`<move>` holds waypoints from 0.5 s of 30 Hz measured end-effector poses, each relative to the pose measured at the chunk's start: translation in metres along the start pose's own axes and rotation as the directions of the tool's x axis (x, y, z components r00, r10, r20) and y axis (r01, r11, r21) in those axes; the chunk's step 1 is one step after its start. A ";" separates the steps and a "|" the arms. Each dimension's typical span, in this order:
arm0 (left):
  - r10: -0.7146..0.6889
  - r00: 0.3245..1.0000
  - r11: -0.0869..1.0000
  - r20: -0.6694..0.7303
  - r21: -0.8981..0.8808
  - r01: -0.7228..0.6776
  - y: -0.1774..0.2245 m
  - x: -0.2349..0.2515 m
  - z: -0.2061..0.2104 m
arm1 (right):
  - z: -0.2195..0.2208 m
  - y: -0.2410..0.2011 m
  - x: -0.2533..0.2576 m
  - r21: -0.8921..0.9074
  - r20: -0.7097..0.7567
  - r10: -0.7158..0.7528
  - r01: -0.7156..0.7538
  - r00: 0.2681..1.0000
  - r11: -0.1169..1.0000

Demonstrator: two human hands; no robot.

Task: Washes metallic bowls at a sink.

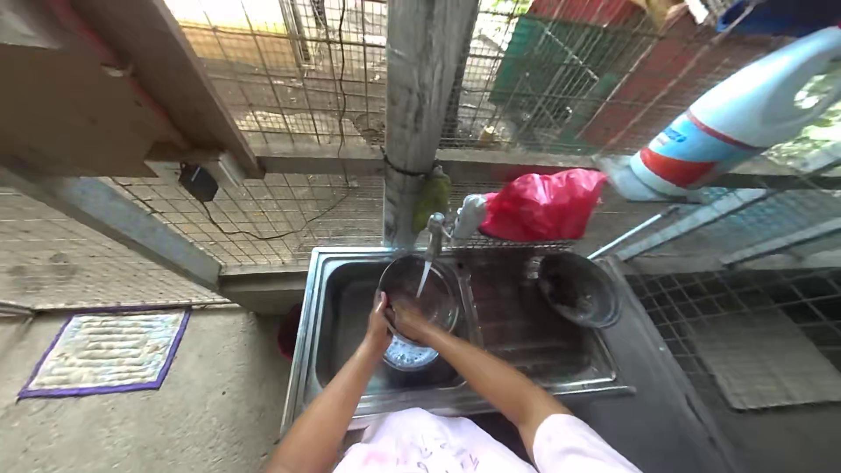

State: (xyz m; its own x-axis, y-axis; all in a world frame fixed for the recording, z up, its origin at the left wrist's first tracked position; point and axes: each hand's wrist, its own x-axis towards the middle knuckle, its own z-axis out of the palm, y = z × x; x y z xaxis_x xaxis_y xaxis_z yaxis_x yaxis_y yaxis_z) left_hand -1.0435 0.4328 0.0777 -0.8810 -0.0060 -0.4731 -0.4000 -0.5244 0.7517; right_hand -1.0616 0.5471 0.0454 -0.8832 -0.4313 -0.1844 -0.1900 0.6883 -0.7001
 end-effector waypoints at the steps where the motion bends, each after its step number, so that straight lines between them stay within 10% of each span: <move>1: 0.017 0.999 1.000 -0.028 -0.007 -0.017 0.005 0.003 -0.009 | 0.002 0.000 -0.008 0.065 0.129 -0.090 0.083 0.988 0.994; 4: -0.004 0.998 1.000 -0.069 -0.014 0.003 0.016 -0.001 -0.034 | -0.033 0.022 -0.027 -0.297 0.405 0.018 0.113 0.914 0.948; 7: -0.124 0.992 0.989 -0.033 0.073 0.126 -0.001 -0.018 -0.018 | -0.046 0.047 -0.014 -0.465 0.213 0.140 -0.026 0.967 0.885; 10: -0.100 0.995 0.973 0.009 0.209 0.096 -0.016 -0.019 0.014 | -0.031 0.008 0.007 0.057 0.016 0.147 -0.147 0.989 0.987; 12: 0.060 0.997 0.939 0.045 0.335 -0.072 -0.021 -0.015 0.023 | -0.034 -0.034 -0.001 0.642 0.007 0.227 -0.179 0.974 0.746; 15: 0.262 0.949 0.781 0.174 0.539 -0.315 -0.017 -0.023 0.033 | -0.064 -0.040 -0.017 0.855 -0.029 0.328 -0.147 0.944 0.498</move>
State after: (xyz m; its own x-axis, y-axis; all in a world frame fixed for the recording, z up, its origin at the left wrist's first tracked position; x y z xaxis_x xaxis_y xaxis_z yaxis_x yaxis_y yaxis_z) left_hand -1.0246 0.4705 0.0909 -0.9851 0.0053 -0.1720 -0.1715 0.0515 0.9838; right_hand -1.0661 0.5639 0.1205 -0.9086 -0.1642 -0.3840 0.4017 -0.0922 -0.9111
